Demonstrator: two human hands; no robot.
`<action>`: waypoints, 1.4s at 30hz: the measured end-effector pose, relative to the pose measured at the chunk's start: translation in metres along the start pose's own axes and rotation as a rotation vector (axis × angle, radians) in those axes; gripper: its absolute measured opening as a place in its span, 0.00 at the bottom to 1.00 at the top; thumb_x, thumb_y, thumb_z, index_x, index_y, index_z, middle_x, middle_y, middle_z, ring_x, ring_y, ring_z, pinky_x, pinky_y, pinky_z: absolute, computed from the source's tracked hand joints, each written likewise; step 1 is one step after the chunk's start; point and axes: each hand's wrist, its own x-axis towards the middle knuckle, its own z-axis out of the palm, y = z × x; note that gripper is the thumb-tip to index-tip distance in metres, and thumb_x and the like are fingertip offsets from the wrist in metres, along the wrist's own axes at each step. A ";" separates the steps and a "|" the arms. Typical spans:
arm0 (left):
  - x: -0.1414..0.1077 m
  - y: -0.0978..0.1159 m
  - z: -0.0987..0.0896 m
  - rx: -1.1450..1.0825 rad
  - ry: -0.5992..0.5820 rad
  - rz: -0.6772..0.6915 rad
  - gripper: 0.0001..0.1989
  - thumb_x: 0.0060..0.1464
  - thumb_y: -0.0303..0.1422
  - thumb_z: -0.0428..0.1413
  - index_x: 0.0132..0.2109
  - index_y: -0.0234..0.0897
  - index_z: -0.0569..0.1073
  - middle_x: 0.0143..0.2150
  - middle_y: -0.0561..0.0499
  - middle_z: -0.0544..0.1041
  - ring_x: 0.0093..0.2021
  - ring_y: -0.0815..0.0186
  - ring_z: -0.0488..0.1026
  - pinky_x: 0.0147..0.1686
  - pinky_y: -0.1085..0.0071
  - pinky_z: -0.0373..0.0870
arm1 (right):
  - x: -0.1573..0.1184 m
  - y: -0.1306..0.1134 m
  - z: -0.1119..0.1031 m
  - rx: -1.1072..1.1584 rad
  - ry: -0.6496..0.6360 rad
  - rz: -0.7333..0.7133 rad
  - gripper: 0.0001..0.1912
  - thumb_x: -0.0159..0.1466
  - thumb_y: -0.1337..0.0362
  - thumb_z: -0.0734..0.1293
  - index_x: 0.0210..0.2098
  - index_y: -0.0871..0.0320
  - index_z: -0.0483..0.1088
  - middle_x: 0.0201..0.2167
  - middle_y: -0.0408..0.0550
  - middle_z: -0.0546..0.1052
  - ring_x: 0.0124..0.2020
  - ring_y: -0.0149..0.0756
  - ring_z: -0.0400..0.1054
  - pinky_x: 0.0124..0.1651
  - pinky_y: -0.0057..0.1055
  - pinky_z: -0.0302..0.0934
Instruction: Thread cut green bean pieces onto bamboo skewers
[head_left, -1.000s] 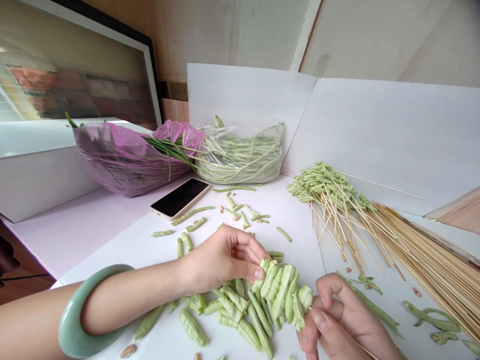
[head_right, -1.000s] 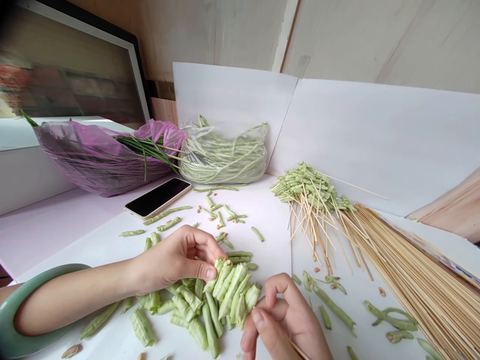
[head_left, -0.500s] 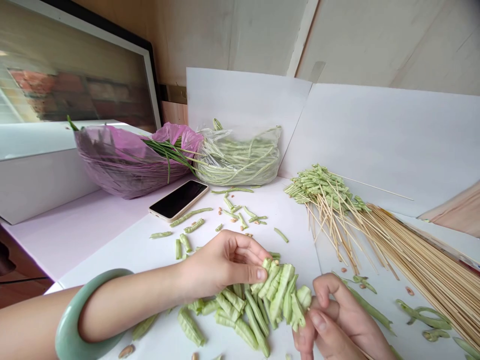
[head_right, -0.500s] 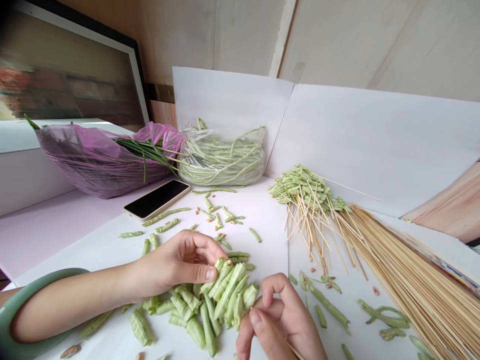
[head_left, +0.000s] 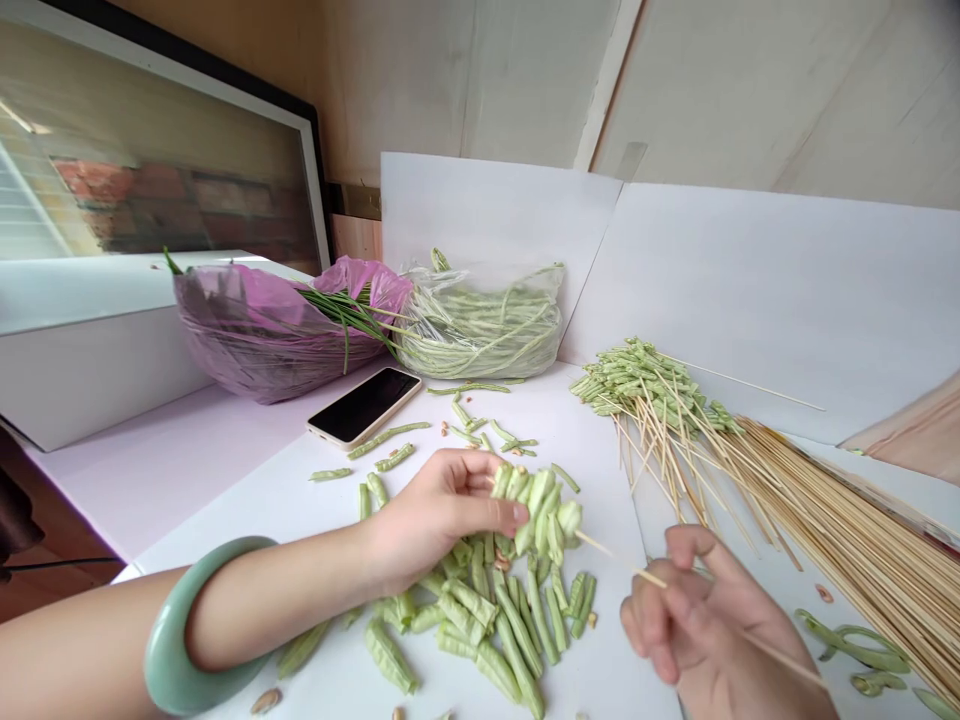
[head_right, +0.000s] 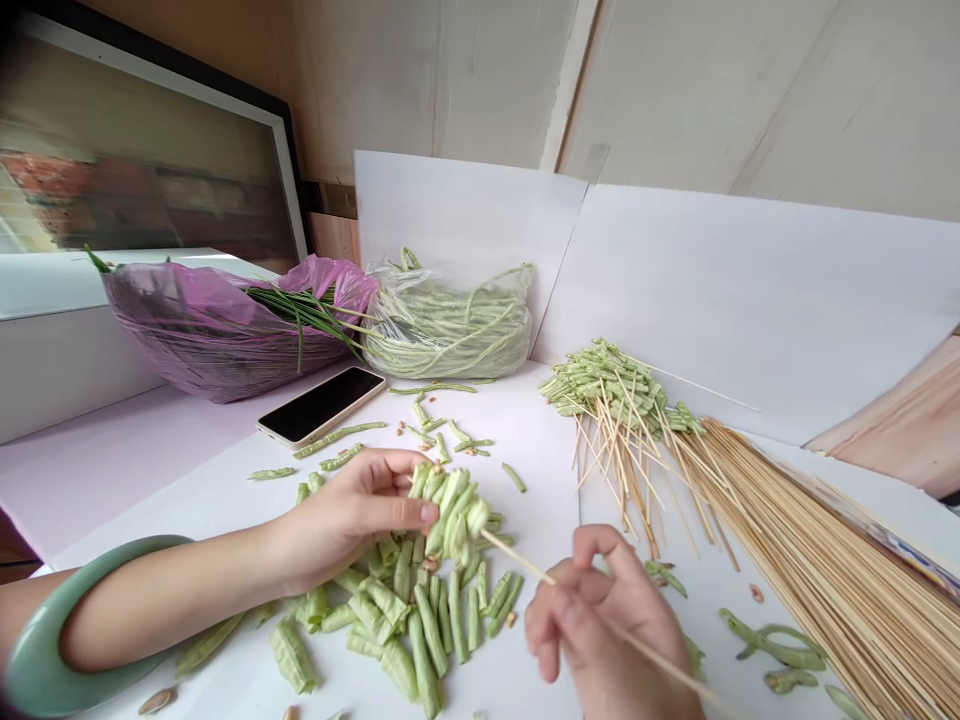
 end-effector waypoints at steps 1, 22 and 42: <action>0.002 0.002 -0.002 -0.013 0.035 0.049 0.08 0.42 0.27 0.64 0.27 0.32 0.71 0.24 0.53 0.72 0.24 0.73 0.68 0.29 0.75 0.68 | 0.006 -0.003 -0.006 0.001 0.047 -0.022 0.20 0.55 0.55 0.75 0.33 0.53 0.59 0.16 0.35 0.68 0.17 0.24 0.60 0.26 0.23 0.58; 0.016 0.008 -0.021 -0.126 0.249 0.207 0.10 0.43 0.26 0.65 0.34 0.31 0.74 0.32 0.52 0.75 0.31 0.73 0.71 0.35 0.76 0.67 | 0.038 0.017 -0.053 -0.892 0.003 -0.283 0.20 0.60 0.47 0.65 0.39 0.56 0.78 0.26 0.47 0.77 0.26 0.35 0.70 0.30 0.25 0.68; 0.015 0.006 -0.021 -0.096 0.217 0.140 0.13 0.38 0.28 0.68 0.33 0.31 0.74 0.29 0.51 0.76 0.28 0.71 0.72 0.30 0.74 0.65 | 0.033 0.015 -0.033 -0.814 0.070 -0.335 0.19 0.56 0.44 0.69 0.30 0.53 0.79 0.23 0.44 0.74 0.19 0.30 0.61 0.24 0.24 0.62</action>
